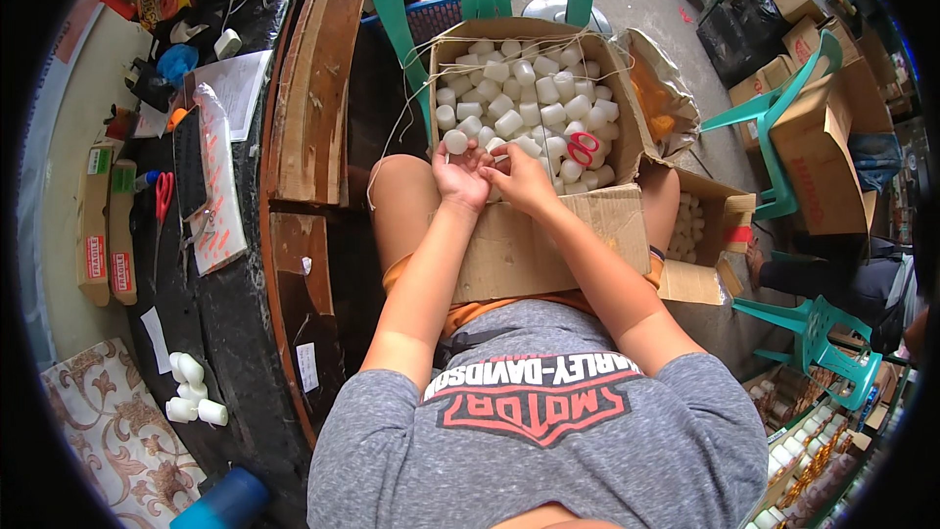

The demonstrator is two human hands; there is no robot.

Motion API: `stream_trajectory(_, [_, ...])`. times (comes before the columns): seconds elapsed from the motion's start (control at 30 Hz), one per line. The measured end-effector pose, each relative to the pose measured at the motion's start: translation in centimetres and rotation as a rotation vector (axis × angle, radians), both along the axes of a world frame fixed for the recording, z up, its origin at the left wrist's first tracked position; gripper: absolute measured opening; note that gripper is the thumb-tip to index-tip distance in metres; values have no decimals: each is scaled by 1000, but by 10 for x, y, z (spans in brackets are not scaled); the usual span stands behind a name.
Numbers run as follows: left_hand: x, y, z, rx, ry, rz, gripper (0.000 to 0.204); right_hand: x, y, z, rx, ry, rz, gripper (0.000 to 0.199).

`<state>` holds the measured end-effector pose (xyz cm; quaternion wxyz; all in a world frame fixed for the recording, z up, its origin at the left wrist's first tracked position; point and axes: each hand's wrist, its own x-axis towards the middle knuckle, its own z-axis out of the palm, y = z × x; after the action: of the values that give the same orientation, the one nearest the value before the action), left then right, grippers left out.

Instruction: The person sits with a box of white cylindrical objects on their lap and repeatedly picks up two pieces, joining them together by hand. They place the assembled pairs onto a nearby table. The task continues throughout the clip with the same repetitive joining action.

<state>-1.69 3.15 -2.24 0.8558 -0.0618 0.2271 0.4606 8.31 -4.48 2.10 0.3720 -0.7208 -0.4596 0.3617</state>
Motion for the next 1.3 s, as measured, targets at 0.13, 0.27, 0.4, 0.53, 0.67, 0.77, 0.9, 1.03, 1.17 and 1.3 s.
stream_trajectory(0.13, [0,-4,-3,95,5,-43,31,2,-7,-3,62,8,-62,35])
stream_trajectory(0.27, [9,-12,20,137,154,1,30,-3,-11,5,31,-118,-142,27])
stream_trajectory(0.4, [6,-12,17,231,93,-38,30,-3,-13,-2,60,-213,-78,21])
stream_trajectory(0.53, [4,-9,9,155,18,-46,33,-2,-15,2,81,-8,-148,18])
stream_trajectory(0.67, [6,-8,9,200,13,-19,33,3,-11,1,283,158,-296,16])
stream_trajectory(0.77, [13,-14,16,325,111,-65,34,8,-11,5,368,37,-332,14])
stream_trajectory(0.9, [17,-18,18,406,163,-101,31,7,-13,0,444,-132,-270,15])
stream_trajectory(1.03, [17,-16,13,383,227,-158,32,7,-13,-3,506,-216,-228,14])
stream_trajectory(1.17, [15,-14,7,386,229,-241,34,6,-12,-2,468,-191,-229,14])
stream_trajectory(1.3, [16,-14,8,420,215,-269,36,6,-12,-1,430,-184,-247,14])
